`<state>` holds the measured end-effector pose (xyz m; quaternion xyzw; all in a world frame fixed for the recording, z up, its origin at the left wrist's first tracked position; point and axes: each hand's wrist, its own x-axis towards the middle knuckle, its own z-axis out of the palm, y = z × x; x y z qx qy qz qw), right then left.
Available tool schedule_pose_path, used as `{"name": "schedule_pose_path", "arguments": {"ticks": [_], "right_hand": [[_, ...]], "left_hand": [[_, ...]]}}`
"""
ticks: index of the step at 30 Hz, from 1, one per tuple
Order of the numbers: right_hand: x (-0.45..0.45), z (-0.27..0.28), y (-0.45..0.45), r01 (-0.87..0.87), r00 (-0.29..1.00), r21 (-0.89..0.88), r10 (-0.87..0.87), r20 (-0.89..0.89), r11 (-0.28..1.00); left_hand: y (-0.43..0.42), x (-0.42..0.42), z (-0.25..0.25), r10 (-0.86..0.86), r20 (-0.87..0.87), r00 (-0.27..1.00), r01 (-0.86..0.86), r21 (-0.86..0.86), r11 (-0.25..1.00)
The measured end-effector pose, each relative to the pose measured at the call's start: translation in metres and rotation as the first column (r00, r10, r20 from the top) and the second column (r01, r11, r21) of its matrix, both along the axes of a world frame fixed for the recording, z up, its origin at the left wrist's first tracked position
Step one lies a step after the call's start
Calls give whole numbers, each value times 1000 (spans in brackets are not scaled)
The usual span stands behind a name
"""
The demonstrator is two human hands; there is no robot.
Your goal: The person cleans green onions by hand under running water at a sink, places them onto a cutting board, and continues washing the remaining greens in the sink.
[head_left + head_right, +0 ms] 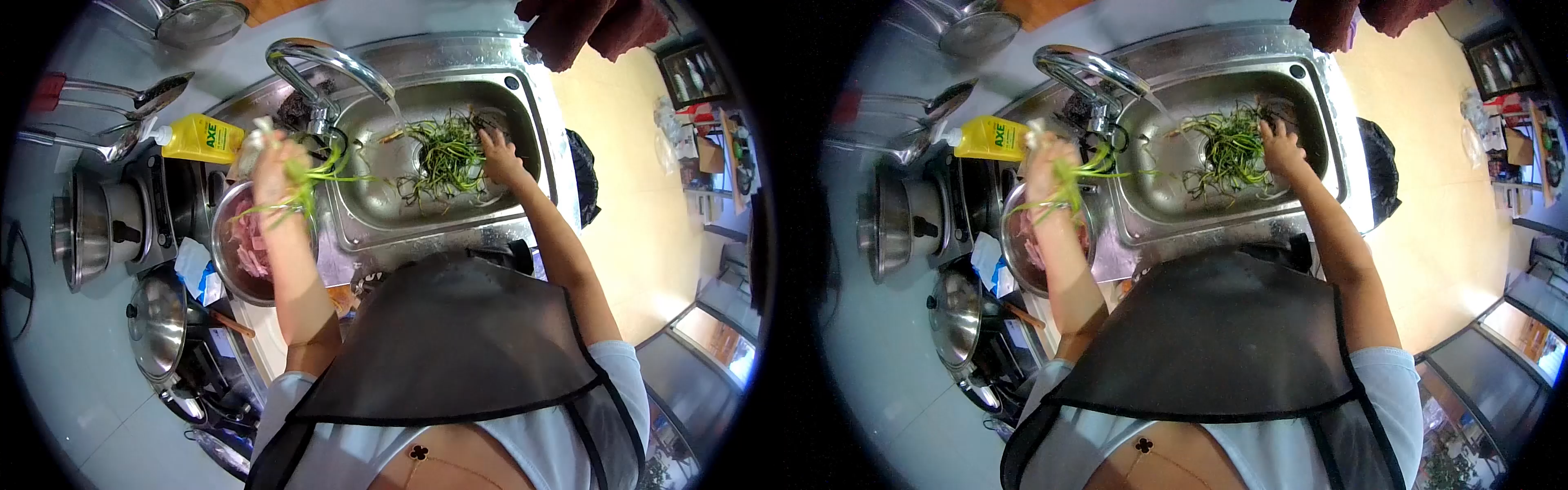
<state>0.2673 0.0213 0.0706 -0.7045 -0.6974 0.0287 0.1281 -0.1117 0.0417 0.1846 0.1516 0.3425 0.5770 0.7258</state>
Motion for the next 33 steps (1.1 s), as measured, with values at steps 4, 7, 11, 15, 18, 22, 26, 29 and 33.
{"name": "schedule_pose_path", "arguments": {"ticks": [4,7,11,15,18,22,26,29,33], "right_hand": [[-31,26,26,-135,903,150,184,-389,979],[-82,95,36,-128,600,-25,57,-798,991],[-114,91,41,-409,630,258,476,-614,875],[-131,87,49,-359,707,-7,267,-655,933],[-138,83,52,-250,711,-25,165,-684,968],[-146,85,46,-176,577,22,121,-807,984],[-132,61,11,-306,662,78,271,-699,949],[-110,44,-11,-309,802,58,293,-521,949],[-68,-12,-30,-364,881,-82,314,-353,928]], "left_hand": [[17,71,-33,-120,-14,993,118,-103,988],[30,97,-53,-180,-1,984,178,-147,973],[41,114,-56,-234,131,963,233,25,972],[42,123,-55,-222,53,974,222,2,975],[52,135,-55,-140,-57,989,125,-208,970],[62,155,-38,-104,-218,970,61,-198,978],[61,157,-45,-25,-420,907,3,-53,999],[48,165,-63,-5,-391,920,-5,-27,1000],[54,159,-95,264,-649,714,-178,196,964]]}}
